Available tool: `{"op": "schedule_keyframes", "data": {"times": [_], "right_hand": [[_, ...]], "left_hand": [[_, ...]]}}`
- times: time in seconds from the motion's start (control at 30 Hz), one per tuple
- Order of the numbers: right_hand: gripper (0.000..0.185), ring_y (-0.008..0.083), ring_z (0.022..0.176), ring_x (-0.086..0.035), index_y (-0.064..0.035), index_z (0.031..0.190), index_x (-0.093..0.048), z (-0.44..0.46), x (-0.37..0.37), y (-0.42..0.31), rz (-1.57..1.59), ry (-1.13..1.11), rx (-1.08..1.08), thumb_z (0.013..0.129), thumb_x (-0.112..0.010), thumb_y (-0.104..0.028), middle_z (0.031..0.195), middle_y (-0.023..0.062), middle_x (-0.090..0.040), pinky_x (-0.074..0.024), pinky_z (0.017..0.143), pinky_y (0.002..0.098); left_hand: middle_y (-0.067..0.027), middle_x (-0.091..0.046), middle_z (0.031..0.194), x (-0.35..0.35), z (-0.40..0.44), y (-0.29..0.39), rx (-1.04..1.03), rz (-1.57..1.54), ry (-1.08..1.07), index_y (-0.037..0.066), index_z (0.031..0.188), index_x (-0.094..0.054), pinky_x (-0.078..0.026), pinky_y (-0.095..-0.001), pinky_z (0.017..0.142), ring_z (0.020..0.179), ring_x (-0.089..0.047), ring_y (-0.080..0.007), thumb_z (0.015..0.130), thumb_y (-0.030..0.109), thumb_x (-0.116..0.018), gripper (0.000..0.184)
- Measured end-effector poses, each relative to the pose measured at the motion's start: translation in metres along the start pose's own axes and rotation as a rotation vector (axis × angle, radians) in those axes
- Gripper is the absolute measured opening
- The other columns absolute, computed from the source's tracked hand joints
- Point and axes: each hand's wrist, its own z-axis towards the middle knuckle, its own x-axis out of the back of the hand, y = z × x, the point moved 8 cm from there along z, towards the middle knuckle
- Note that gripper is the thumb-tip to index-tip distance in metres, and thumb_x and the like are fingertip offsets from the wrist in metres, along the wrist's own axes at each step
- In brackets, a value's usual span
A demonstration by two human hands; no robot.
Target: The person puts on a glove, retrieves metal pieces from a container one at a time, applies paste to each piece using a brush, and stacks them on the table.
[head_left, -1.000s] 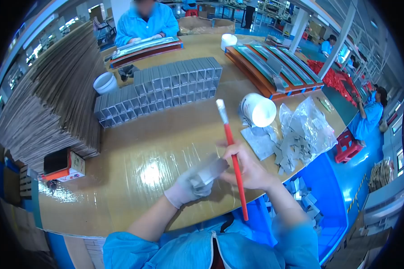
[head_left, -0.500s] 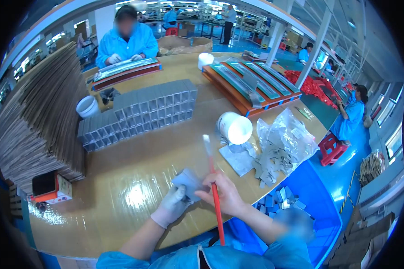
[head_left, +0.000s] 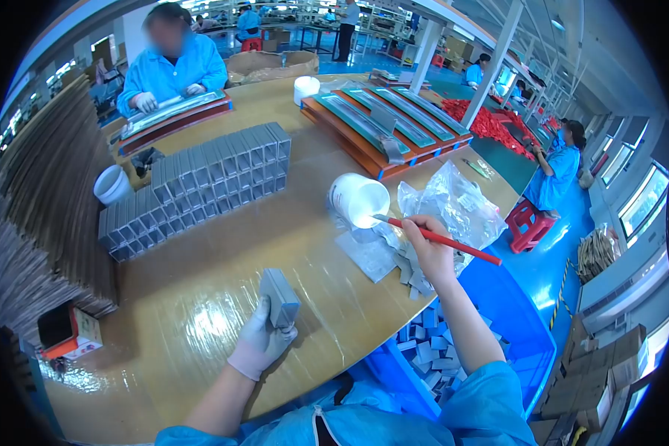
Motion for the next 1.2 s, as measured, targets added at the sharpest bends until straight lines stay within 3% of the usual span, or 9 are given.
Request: {"op": "schedule_keyframes", "data": {"times": [1.03, 1.2], "right_hand": [[0.014, 0.0169, 0.077, -0.054, -0.0019, 0.091, -0.066, 0.017, 0.006, 0.007, -0.158, -0.140, 0.119, 0.090, -0.061, -0.015, 0.085, 0.0077, -0.061, -0.0442, 0.069, 0.0264], [0.018, 0.0156, 0.068, -0.054, -0.0023, 0.089, -0.065, 0.009, 0.022, -0.017, -0.003, 0.009, 0.074, 0.092, -0.059, -0.019, 0.076, 0.0073, -0.059, -0.0433, 0.061, 0.0253]], "left_hand": [[-0.0086, -0.062, 0.107, -0.003, 0.001, -0.001, 0.026, -0.084, 0.031, 0.009, 0.127, -0.050, -0.044, -0.0303, 0.061, 0.076, -0.059, -0.0187, 0.096, 0.031, -0.054, 0.038], [-0.0096, -0.062, 0.110, -0.005, 0.001, 0.000, 0.002, -0.097, 0.002, 0.009, 0.128, -0.049, -0.045, -0.0309, 0.064, 0.080, -0.059, -0.0196, 0.096, 0.031, -0.054, 0.039]]}}
